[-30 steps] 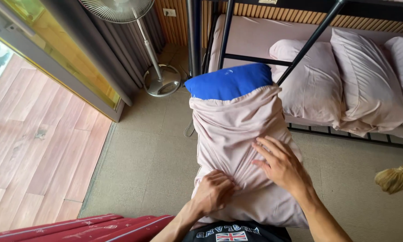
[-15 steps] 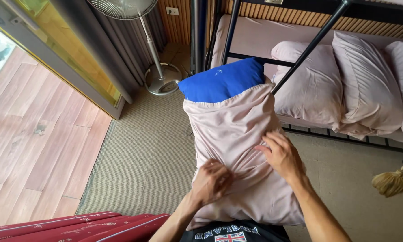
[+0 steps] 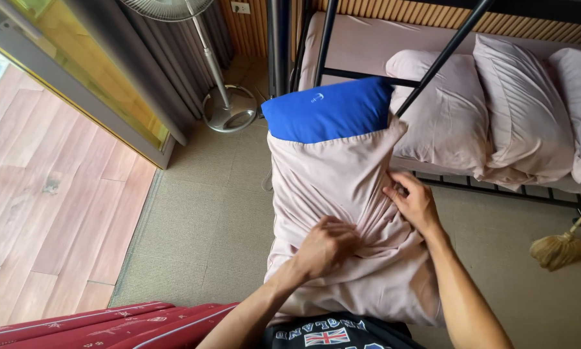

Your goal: The person puts a light pink pillowcase onto a blue pillow by hand, smoothing the fabric and tucking the edges. They repeat this process with a second pillow, ensuring the pillowcase is fully secured before placing the finished pillow on the bed.

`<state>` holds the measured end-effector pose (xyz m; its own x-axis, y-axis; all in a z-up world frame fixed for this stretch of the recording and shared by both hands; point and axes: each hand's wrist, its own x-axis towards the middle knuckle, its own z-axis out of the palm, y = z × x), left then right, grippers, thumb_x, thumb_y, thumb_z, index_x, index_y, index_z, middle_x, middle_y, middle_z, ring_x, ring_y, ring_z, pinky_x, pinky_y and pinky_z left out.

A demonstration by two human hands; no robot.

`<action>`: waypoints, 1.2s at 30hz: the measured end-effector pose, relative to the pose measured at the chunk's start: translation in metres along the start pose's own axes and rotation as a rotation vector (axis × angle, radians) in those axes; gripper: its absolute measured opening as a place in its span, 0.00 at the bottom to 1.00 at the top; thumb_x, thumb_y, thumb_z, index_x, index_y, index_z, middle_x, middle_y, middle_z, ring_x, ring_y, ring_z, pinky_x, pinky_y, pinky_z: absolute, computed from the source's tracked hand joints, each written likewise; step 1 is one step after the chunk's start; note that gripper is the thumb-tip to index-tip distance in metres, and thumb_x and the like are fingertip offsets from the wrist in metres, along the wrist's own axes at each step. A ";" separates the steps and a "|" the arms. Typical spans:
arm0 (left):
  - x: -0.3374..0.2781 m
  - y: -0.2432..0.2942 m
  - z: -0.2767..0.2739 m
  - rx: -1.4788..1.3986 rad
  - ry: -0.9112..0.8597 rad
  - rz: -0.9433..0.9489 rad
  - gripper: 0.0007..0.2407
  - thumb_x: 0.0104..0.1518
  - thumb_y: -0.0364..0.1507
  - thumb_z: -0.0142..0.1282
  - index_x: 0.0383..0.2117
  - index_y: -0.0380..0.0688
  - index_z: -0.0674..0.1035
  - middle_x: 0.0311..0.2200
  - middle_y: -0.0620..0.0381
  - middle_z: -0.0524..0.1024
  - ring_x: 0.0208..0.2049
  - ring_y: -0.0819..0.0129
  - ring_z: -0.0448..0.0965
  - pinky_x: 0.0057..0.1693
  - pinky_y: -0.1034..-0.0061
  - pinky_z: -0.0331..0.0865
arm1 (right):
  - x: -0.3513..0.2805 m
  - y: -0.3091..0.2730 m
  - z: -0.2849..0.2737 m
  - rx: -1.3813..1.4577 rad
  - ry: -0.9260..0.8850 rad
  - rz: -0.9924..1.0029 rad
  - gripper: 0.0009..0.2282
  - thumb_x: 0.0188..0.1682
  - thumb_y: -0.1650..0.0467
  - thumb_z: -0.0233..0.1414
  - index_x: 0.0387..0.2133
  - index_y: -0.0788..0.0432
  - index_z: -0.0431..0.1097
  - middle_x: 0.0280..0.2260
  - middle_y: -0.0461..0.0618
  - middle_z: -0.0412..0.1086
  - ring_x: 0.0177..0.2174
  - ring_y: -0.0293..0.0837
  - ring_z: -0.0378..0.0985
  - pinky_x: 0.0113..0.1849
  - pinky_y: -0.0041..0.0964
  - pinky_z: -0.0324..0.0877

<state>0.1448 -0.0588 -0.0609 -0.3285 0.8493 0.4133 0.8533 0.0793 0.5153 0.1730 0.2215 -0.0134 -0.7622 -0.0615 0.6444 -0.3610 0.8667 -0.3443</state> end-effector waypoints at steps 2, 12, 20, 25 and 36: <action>0.013 -0.013 -0.028 -0.076 0.035 -0.101 0.13 0.59 0.35 0.55 0.48 0.49 0.82 0.52 0.59 0.82 0.60 0.66 0.78 0.72 0.59 0.58 | -0.033 0.020 0.009 -0.047 -0.064 0.221 0.14 0.53 0.64 0.56 0.43 0.64 0.74 0.36 0.61 0.76 0.32 0.53 0.79 0.34 0.44 0.73; -0.012 -0.027 -0.036 0.008 0.250 -0.351 0.18 0.63 0.42 0.57 0.49 0.41 0.81 0.43 0.45 0.82 0.56 0.42 0.77 0.65 0.55 0.62 | 0.029 -0.050 -0.016 -0.185 -0.105 0.205 0.12 0.54 0.66 0.54 0.45 0.62 0.75 0.50 0.60 0.76 0.48 0.53 0.78 0.48 0.44 0.74; -0.046 -0.069 -0.034 -0.306 0.531 -0.603 0.11 0.62 0.35 0.56 0.47 0.49 0.83 0.43 0.53 0.85 0.41 0.61 0.84 0.55 0.67 0.75 | -0.014 -0.067 0.071 -0.176 -0.396 -0.038 0.06 0.46 0.75 0.52 0.33 0.60 0.76 0.34 0.51 0.77 0.40 0.48 0.79 0.48 0.48 0.68; -0.067 -0.085 0.031 -0.592 0.591 -0.537 0.21 0.57 0.27 0.62 0.57 0.36 0.74 0.58 0.38 0.66 0.55 0.55 0.68 0.55 0.57 0.69 | 0.010 -0.117 0.029 -0.007 -0.305 0.013 0.12 0.50 0.67 0.58 0.19 0.62 0.69 0.22 0.54 0.69 0.29 0.54 0.72 0.36 0.46 0.67; -0.017 0.030 -0.032 -0.915 0.771 -0.488 0.09 0.66 0.28 0.48 0.42 0.34 0.77 0.34 0.54 0.78 0.36 0.78 0.74 0.45 0.81 0.71 | 0.016 -0.146 0.018 -0.017 -0.115 -0.045 0.27 0.48 0.51 0.53 0.48 0.62 0.72 0.60 0.62 0.65 0.61 0.63 0.62 0.62 0.56 0.55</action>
<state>0.1628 -0.0878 -0.0285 -0.9349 0.2906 0.2038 0.0943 -0.3501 0.9320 0.2036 0.0855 0.0352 -0.8022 -0.1559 0.5763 -0.3881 0.8698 -0.3048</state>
